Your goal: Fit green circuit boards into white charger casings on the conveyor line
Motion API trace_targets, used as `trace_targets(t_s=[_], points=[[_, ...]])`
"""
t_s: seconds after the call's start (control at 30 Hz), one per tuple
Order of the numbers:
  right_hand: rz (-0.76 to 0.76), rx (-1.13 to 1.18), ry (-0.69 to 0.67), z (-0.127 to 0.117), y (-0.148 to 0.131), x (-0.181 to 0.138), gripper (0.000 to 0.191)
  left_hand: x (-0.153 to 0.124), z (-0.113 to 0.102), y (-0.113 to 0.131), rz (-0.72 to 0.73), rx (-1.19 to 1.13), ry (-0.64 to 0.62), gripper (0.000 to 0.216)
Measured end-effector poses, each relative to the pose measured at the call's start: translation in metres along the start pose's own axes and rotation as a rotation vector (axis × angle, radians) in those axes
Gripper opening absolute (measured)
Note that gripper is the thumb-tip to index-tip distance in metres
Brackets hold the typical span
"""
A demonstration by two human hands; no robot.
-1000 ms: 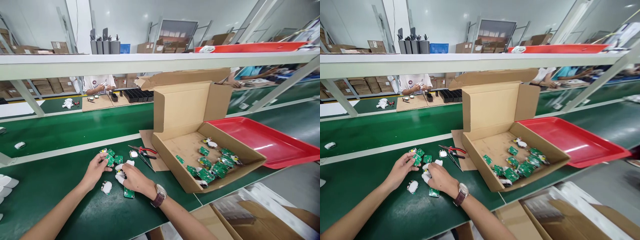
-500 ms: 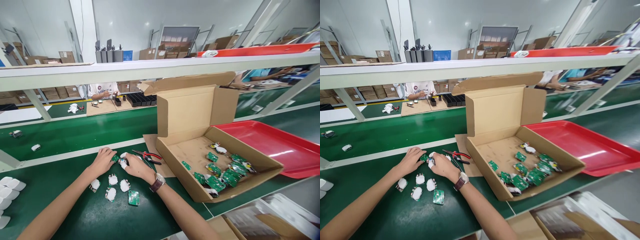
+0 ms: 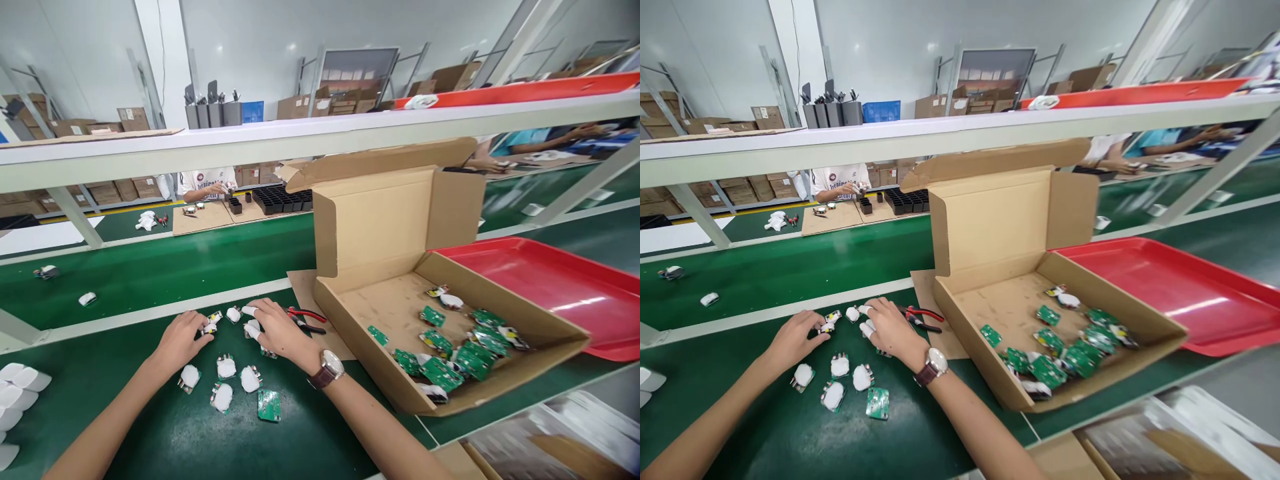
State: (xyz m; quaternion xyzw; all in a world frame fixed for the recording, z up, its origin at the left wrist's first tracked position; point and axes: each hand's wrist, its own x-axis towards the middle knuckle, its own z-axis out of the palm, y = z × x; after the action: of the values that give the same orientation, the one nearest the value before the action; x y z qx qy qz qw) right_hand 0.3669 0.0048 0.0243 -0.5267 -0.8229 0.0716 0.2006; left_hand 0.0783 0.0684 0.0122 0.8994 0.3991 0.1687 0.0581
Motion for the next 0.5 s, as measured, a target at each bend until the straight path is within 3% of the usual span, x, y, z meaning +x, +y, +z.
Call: trace_targets(t_s=[0.1, 0.2, 0.4, 0.5], points=[[-0.121, 0.048, -0.040, 0.016, -0.009, 0.026, 0.040, -0.019, 0.011, 0.008, 0.077, 0.025, -0.021, 0.007], [-0.186, 0.071, -0.105, 0.032, -0.015, 0.057, 0.053, -0.027, 0.018, 0.015, 0.135, 0.008, -0.035, 0.012], [-0.285, 0.093, -0.241, 0.037, -0.015, 0.082, 0.054, -0.036, 0.013, 0.009, 0.103, -0.057, -0.002, 0.013], [-0.299, 0.085, -0.277, 0.035, -0.014, 0.084, 0.040, -0.038, 0.017, 0.006, 0.081, -0.092, 0.041, 0.018]])
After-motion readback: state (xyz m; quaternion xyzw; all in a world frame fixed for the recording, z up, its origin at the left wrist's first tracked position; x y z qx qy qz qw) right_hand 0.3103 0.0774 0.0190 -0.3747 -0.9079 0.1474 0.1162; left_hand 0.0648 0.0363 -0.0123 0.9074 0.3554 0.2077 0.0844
